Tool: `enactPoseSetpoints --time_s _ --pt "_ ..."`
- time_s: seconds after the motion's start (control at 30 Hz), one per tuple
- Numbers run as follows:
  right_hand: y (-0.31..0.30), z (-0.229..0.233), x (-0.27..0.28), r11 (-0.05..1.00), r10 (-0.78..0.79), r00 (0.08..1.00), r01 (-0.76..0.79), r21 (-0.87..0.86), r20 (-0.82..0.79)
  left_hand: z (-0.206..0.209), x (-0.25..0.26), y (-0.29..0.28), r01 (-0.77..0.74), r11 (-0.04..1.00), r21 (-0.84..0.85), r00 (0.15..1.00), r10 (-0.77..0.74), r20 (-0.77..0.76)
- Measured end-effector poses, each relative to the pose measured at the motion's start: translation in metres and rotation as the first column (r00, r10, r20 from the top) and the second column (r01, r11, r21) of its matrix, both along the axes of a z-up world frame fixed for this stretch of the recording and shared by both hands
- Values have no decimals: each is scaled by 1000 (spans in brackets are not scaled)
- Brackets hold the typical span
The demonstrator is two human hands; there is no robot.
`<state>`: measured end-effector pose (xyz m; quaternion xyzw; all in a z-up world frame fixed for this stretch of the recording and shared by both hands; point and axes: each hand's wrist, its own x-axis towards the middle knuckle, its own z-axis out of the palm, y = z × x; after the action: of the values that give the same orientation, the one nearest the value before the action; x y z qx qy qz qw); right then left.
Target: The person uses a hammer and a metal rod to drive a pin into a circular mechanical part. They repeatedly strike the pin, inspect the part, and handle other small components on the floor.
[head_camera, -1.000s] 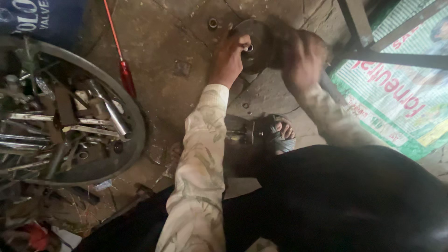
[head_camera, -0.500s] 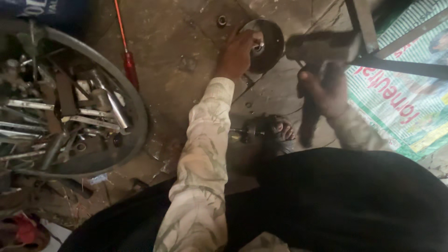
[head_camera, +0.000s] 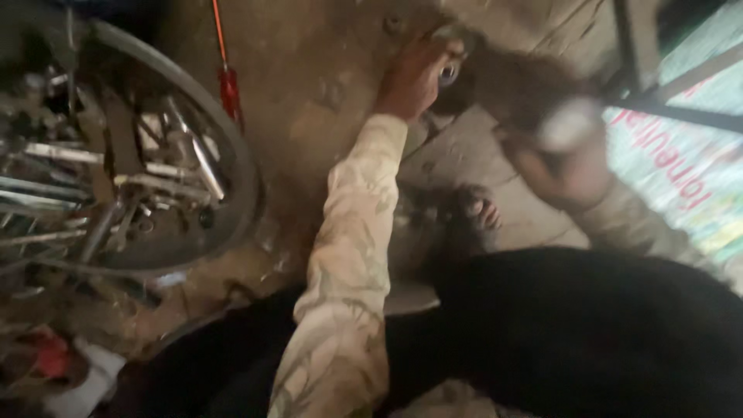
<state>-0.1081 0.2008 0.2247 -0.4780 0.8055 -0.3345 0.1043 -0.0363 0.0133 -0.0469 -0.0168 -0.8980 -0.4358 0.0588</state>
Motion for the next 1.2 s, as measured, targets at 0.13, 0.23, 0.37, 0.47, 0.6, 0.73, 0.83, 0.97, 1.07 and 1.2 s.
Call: enactPoseSetpoints --time_s 0.13,0.23,0.37,0.47,0.6,0.73,0.83,0.97,1.07,1.2 --pt "-6 -9 0 987 -161 976 163 -2 147 12 -28 -5 54 996 74 999 -53 -14" --pt "-9 -26 -7 823 -169 983 101 560 71 16 -18 0 38 997 64 997 -34 -65" --pt "9 -41 12 867 -389 918 392 308 -72 4 -19 -6 22 997 79 992 -12 -124" --pt "4 -65 17 928 -208 715 360 97 -667 0 -15 -3 20 998 67 993 -12 -117" --pt "7 -35 4 780 -626 548 444 441 555 8 -35 -1 53 985 162 994 -37 -101" --pt "25 -46 20 669 -731 400 583 461 554 25 -12 -6 -6 999 31 995 9 -100" --pt "42 -73 11 721 -684 711 628 292 160 47 -10 2 -144 934 328 985 167 -44" --pt "56 -112 21 596 -624 735 667 448 -266 50 -26 0 -307 282 909 924 319 212" --pt "75 -131 47 632 -580 760 647 426 -292 46 -18 -23 -536 751 386 844 475 249" --pt "75 -156 52 609 -568 652 744 275 -503 37 -17 -23 -457 887 56 867 431 248"
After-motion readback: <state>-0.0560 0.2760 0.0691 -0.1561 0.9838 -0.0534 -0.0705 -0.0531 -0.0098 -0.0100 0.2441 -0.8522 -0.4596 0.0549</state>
